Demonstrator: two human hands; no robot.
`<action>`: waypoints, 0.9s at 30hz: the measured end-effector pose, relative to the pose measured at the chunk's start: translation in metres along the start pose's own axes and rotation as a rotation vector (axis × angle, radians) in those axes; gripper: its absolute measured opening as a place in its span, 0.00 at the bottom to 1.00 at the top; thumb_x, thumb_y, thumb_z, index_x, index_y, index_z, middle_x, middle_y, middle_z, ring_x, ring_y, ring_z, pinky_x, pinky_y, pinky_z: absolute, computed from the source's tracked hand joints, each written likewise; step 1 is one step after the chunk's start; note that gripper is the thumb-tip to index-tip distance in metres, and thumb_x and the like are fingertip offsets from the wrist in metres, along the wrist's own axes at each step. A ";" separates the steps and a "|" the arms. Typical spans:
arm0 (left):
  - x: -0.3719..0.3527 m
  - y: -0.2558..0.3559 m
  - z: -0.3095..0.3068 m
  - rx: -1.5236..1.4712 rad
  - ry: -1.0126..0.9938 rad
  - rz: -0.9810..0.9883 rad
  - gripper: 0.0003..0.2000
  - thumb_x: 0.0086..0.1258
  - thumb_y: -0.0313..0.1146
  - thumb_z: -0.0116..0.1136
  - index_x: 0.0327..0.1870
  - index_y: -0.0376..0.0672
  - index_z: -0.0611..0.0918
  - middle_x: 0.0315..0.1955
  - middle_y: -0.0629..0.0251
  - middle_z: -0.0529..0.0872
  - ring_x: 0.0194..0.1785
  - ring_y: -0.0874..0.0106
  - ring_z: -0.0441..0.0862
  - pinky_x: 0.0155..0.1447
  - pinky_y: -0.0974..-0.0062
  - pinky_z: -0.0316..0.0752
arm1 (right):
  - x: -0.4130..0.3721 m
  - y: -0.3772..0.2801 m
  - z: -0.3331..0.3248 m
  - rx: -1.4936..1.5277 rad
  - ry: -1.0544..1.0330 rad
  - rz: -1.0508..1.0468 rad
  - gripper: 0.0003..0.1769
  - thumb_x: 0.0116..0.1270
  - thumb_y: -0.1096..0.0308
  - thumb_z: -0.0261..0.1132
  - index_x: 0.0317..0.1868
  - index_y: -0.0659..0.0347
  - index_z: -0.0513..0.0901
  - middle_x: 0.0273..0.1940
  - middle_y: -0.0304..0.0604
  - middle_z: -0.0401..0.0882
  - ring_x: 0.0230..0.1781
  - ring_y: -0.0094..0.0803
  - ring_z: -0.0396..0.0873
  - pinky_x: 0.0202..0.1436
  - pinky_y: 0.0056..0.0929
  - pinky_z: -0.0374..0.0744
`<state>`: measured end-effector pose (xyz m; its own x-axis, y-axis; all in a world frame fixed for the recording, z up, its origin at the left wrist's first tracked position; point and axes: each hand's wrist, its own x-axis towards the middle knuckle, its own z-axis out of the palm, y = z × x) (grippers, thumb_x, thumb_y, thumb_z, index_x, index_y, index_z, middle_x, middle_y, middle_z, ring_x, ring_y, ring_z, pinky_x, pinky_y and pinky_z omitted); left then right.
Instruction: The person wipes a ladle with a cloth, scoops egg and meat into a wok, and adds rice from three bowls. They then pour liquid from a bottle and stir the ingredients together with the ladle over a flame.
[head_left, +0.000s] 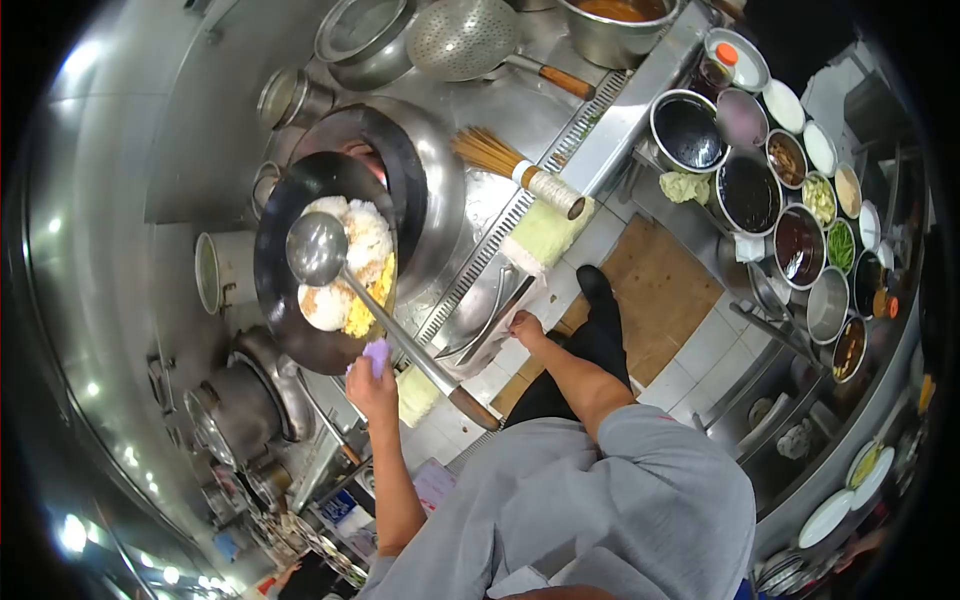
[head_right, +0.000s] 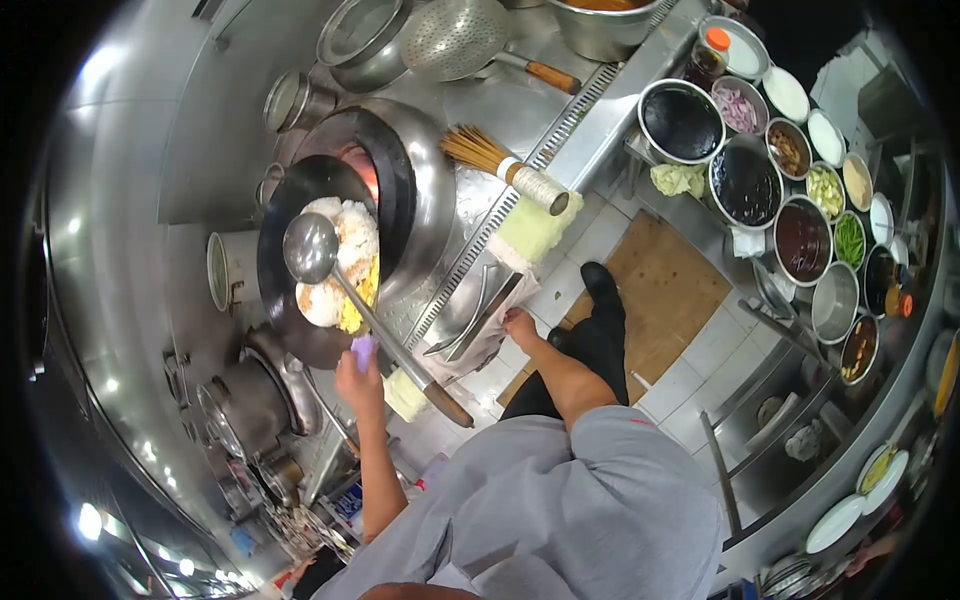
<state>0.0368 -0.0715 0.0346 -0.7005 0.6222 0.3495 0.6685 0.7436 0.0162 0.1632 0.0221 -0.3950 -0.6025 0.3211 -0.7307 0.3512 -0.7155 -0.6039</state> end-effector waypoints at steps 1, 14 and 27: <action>-0.001 -0.002 0.002 -0.006 0.002 -0.017 0.14 0.57 0.33 0.72 0.28 0.40 0.75 0.22 0.51 0.79 0.27 0.50 0.78 0.32 0.56 0.71 | 0.002 0.006 0.001 -0.018 0.018 -0.031 0.14 0.60 0.81 0.64 0.47 0.62 0.80 0.38 0.40 0.82 0.37 0.34 0.84 0.40 0.31 0.84; 0.032 -0.015 0.018 -0.093 0.097 -0.087 0.14 0.59 0.34 0.73 0.30 0.39 0.77 0.22 0.53 0.80 0.26 0.54 0.78 0.31 0.61 0.71 | -0.049 -0.040 0.020 -0.205 0.233 -0.162 0.14 0.61 0.73 0.67 0.47 0.66 0.80 0.39 0.49 0.85 0.39 0.41 0.85 0.45 0.38 0.82; 0.027 -0.024 0.007 -0.173 0.138 -0.158 0.16 0.58 0.34 0.75 0.29 0.38 0.76 0.18 0.55 0.78 0.22 0.59 0.75 0.29 0.64 0.70 | -0.016 -0.018 0.003 0.048 0.063 -0.167 0.11 0.63 0.75 0.65 0.46 0.65 0.80 0.37 0.49 0.84 0.36 0.45 0.85 0.41 0.40 0.82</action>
<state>0.0000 -0.0711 0.0373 -0.7668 0.4540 0.4538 0.5948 0.7684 0.2363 0.1638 0.0283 -0.3716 -0.6031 0.4753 -0.6406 0.2142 -0.6771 -0.7040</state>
